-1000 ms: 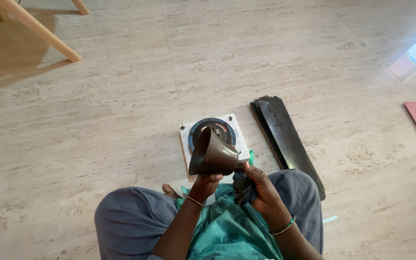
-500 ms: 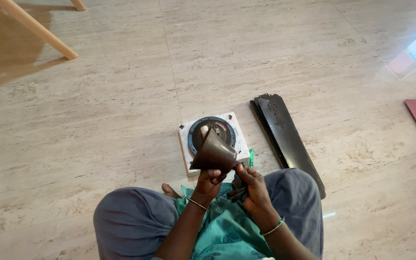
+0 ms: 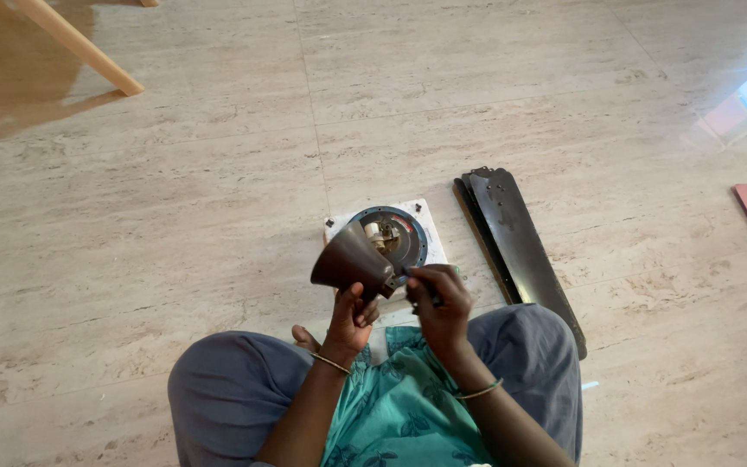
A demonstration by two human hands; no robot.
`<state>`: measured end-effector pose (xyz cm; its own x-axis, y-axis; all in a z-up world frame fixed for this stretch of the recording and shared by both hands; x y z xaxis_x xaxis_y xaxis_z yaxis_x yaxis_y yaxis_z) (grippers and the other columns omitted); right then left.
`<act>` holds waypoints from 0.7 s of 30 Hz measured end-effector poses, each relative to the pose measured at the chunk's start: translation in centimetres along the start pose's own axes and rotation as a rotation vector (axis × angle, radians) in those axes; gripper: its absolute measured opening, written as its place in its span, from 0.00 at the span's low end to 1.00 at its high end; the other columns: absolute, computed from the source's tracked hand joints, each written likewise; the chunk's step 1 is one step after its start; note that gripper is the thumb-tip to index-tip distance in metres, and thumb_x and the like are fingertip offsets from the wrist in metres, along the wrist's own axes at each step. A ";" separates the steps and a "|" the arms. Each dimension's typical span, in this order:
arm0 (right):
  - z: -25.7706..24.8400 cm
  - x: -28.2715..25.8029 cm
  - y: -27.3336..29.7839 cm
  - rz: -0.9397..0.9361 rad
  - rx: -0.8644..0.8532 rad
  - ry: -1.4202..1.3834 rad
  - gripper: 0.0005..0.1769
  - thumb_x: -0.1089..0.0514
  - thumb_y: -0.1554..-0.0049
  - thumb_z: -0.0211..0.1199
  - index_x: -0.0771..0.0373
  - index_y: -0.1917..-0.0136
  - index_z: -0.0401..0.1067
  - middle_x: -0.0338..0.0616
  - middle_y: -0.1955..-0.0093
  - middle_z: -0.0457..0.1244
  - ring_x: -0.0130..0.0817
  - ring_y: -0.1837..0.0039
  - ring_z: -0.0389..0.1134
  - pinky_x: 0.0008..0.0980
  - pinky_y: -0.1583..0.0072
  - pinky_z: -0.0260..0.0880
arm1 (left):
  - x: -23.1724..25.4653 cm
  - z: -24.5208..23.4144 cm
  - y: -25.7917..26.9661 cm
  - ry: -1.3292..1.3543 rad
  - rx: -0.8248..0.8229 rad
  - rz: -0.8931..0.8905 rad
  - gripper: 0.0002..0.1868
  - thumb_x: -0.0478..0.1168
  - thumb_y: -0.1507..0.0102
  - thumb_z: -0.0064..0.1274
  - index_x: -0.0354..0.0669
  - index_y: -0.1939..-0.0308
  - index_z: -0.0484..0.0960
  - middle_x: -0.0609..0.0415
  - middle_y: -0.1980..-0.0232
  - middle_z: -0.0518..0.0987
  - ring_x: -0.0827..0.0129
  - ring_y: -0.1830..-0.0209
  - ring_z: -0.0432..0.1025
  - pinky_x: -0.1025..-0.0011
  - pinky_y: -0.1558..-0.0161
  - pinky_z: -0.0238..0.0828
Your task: The person sits on the floor and assembles a ceiling fan motor housing. They wipe the interior of a dark brown cone-shaped cover with a cloth, then attach it to the central motor base. The person uses a green screwdriver to tighten screws securing the cover to the base.
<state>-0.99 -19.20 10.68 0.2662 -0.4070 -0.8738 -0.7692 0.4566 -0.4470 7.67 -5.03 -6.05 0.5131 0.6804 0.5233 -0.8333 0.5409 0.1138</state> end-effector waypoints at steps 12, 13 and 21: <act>4.7 11.4 5.4 -0.045 -0.519 0.320 0.06 0.63 0.46 0.68 0.61 0.53 0.80 0.46 0.52 0.68 0.47 0.51 0.72 0.43 0.51 0.73 | 5.3 2.0 -0.3 0.196 -0.074 0.017 0.36 0.63 0.35 0.52 0.36 0.37 0.75 0.44 0.39 0.81 0.82 0.83 0.58 0.82 0.80 0.51; 5.5 12.9 5.6 -0.022 -0.592 0.393 0.06 0.60 0.45 0.68 0.60 0.53 0.80 0.44 0.52 0.68 0.46 0.50 0.71 0.43 0.50 0.72 | 5.7 2.5 -0.4 0.204 -0.080 0.006 0.37 0.65 0.35 0.52 0.35 0.37 0.75 0.44 0.39 0.81 0.81 0.82 0.60 0.82 0.80 0.52; 9.7 17.4 8.9 0.106 -1.091 0.808 0.17 0.44 0.50 0.73 0.53 0.51 0.80 0.42 0.46 0.67 0.43 0.40 0.64 0.49 0.43 0.63 | 5.6 2.6 0.3 0.343 -0.183 -0.017 0.43 0.69 0.34 0.51 0.34 0.32 0.72 0.42 0.36 0.77 0.62 0.51 0.75 0.66 0.54 0.72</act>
<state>2.45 -14.62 -10.35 0.0559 -0.9272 -0.3705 -0.9288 -0.1844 0.3214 9.74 -2.37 -0.92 0.5911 0.7797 0.2064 -0.7896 0.6117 -0.0491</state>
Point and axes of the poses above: each hand's wrist, its own y-axis away from the middle knuckle, its own z-axis out of the palm, x = y × z, the point moved 7 cm from there along -y, towards the middle knuckle
